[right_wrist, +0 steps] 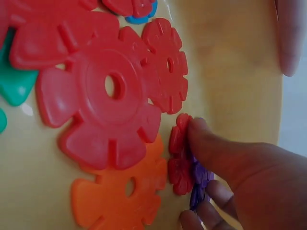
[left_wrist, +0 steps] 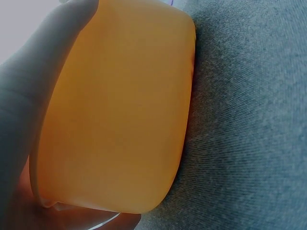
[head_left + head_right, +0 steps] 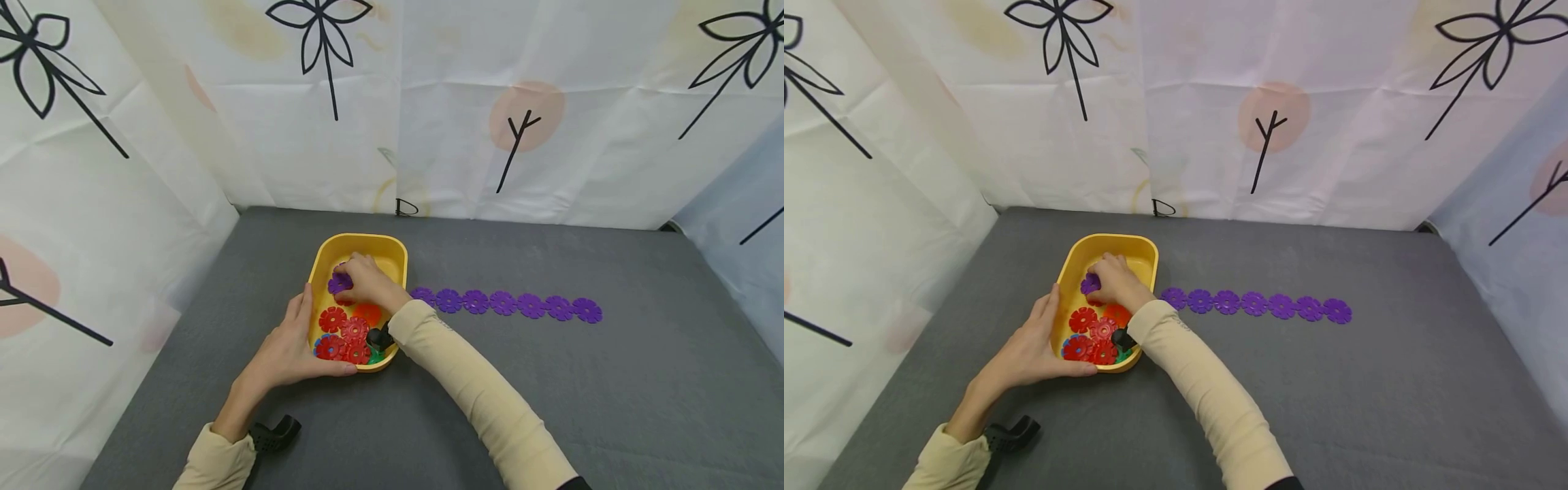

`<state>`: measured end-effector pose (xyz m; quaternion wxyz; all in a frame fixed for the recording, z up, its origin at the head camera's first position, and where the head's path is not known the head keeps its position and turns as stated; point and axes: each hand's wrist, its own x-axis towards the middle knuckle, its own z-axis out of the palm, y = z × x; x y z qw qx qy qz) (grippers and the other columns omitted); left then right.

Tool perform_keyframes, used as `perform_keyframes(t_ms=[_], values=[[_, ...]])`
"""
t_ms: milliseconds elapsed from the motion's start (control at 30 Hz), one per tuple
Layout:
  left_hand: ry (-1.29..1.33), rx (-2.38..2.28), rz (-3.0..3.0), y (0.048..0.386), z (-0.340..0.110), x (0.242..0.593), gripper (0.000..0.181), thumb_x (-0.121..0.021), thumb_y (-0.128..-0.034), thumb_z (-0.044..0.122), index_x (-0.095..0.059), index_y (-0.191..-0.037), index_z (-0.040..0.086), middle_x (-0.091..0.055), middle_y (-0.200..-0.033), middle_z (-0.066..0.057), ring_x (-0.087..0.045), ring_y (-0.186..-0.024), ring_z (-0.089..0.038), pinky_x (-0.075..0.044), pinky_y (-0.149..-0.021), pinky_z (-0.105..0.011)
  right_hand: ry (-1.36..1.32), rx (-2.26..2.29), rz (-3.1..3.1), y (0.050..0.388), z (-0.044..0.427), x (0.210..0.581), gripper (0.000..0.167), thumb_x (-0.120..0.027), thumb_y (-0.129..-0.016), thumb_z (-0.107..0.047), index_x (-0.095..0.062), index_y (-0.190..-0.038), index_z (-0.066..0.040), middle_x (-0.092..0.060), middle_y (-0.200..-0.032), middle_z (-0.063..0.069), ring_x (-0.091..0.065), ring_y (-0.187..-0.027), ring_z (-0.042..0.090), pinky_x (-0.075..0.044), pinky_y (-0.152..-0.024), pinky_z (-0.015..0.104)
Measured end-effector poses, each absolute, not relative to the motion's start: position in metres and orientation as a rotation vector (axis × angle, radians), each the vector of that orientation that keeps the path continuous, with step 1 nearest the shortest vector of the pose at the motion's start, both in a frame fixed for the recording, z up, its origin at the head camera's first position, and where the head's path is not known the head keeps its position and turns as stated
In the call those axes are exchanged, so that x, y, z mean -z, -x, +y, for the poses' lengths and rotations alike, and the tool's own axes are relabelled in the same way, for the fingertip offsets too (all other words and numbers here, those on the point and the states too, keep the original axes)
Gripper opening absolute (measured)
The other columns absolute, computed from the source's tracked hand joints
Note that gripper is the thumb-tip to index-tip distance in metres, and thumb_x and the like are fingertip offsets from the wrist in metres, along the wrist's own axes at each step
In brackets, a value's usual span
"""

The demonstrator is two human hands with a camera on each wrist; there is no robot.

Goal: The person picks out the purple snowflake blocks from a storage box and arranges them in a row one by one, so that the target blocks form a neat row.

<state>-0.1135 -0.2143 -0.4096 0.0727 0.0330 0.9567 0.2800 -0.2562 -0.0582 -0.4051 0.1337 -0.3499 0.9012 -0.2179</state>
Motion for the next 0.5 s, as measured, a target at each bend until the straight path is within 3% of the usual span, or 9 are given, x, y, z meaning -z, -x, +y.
perform_keyframes(t_ms=[367, 500], values=[[-0.105, -0.829, 2.884, 0.1138, -0.214, 0.4098, 0.146, -0.084, -0.0655, 0.069, 0.006, -0.165, 0.009, -0.02, -0.163, -0.019, -0.058, -0.12, -0.04, -0.057, -0.093, -0.056, 0.887, 0.708, 2.61, 0.2543, -0.059, 0.4023, 0.047, -0.083, -0.087, -0.025, -0.071, -0.128, -0.005, -0.07, -0.122, 0.011, -0.051, -0.115, 0.025, -0.041, -0.107, 0.039], [-0.106, -0.833, 2.88, 0.1139, -0.2142, 0.4097, 0.146, -0.084, -0.0657, 0.069, 0.006, -0.165, 0.009, -0.021, -0.163, -0.018, -0.058, -0.12, -0.04, -0.057, -0.094, -0.056, 0.831, 0.845, 2.564, 0.2539, -0.0593, 0.4026, 0.048, -0.085, -0.084, -0.018, -0.07, -0.127, -0.003, -0.069, -0.124, 0.012, -0.058, -0.115, 0.025, -0.049, -0.108, 0.034]])
